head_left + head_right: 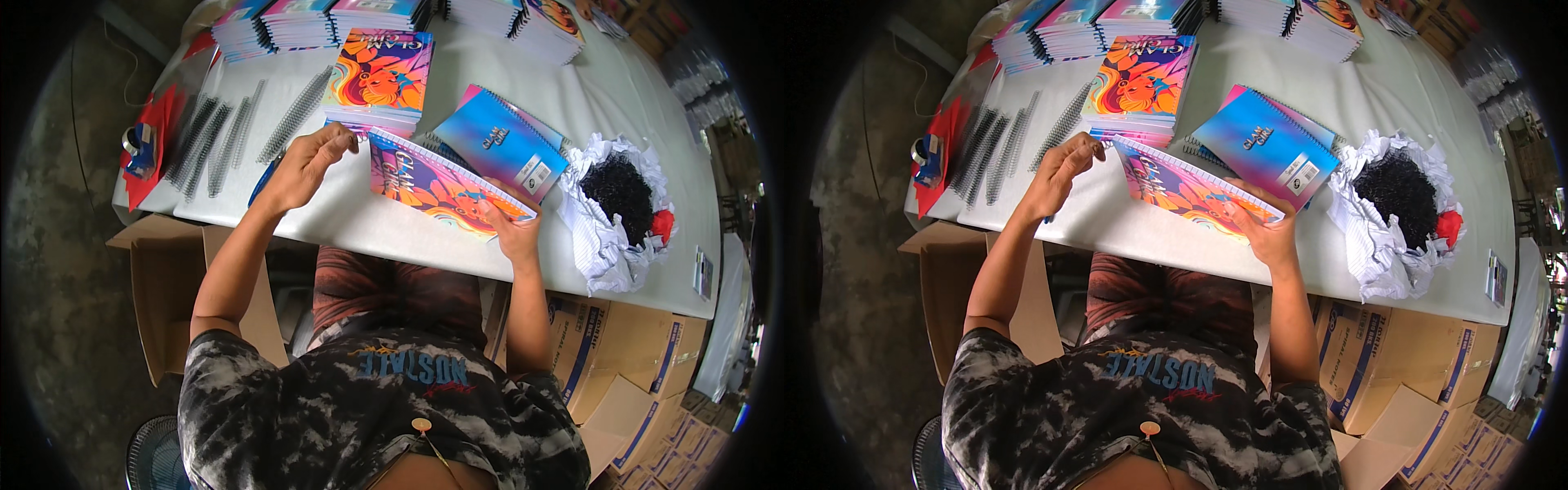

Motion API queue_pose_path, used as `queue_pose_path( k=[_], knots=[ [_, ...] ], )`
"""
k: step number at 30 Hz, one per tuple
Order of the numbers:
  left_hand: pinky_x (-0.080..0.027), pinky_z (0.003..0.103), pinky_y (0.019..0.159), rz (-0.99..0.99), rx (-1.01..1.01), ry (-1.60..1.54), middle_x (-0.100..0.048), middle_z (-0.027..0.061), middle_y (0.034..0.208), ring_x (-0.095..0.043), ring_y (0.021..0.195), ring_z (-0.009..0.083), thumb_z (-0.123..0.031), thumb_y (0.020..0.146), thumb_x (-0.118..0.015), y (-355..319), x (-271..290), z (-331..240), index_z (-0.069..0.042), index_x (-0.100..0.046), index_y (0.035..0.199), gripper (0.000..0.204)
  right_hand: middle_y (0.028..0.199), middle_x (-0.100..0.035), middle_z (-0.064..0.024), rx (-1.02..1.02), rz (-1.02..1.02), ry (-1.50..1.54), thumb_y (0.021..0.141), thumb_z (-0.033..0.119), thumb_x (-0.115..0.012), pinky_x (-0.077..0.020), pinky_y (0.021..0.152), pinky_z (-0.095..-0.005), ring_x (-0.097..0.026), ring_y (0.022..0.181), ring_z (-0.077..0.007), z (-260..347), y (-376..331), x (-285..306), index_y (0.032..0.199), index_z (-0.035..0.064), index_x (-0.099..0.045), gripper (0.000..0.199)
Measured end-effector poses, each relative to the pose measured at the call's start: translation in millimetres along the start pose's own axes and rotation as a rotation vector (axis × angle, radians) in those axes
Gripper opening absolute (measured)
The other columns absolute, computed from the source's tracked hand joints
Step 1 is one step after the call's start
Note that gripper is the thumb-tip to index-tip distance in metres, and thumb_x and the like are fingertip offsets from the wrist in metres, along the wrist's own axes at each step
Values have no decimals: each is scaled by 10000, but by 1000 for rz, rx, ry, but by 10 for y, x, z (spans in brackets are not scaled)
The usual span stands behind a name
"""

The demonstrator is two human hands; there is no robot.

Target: The person assembles spiral-bound notebooks by inserting metal coils into pre-punched holes and securing them with pliers. They handle stacks of notebook covers and pages, align the coils, and crimp the ends to complete each unit.

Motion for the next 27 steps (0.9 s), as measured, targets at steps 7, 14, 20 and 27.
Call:
queue_pose_path(
  k=[7, 14, 20, 27],
  knots=[
    [-384, 236, 645, -99, -28, -7, -485, -5, 747, -414, 688, 78, -265, 929, -512, 14, -38, 16, -25, -518, 892, 243, 1021, -649, -102, -21, 58, -19, 795, -42, -617, -475, 810, -248, -593, 901, -112, 47, -19, 5, 1076, -33, -611, 281],
    [-395, 235, 648, -90, -30, 89, -509, 4, 758, -438, 685, 82, -289, 926, -514, 21, 14, -2, -13, -533, 949, 278, 1057, -637, -124, 9, 161, -44, 797, -80, -563, -464, 847, -271, -587, 958, -140, 126, -40, 19, 1101, -38, -594, 308],
    [-403, 259, 656, 87, 128, -14, -519, 22, 775, -444, 688, 108, -382, 926, -479, 22, -35, -129, -19, -519, 1149, 427, 1078, -624, -153, 62, 127, -24, 794, -93, -530, -464, 864, -289, -588, 984, -175, 145, -58, -42, 1103, -46, -585, 318],
    [-385, 260, 620, 292, 245, -20, -438, 20, 727, -378, 645, 108, -444, 928, -437, -82, -136, -126, -12, -452, 1276, 555, 1022, -654, -122, 48, 81, -35, 812, -16, -616, -482, 825, -275, -614, 924, -154, 77, -77, -54, 1103, -19, -599, 292]
  ],
)
Point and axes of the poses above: each hand's wrist, its own y-axis towards the middle knuckle, its own x-axis out of the back of the hand, z = x × y, the point moved 5 cm from there along y, towards the middle knuckle
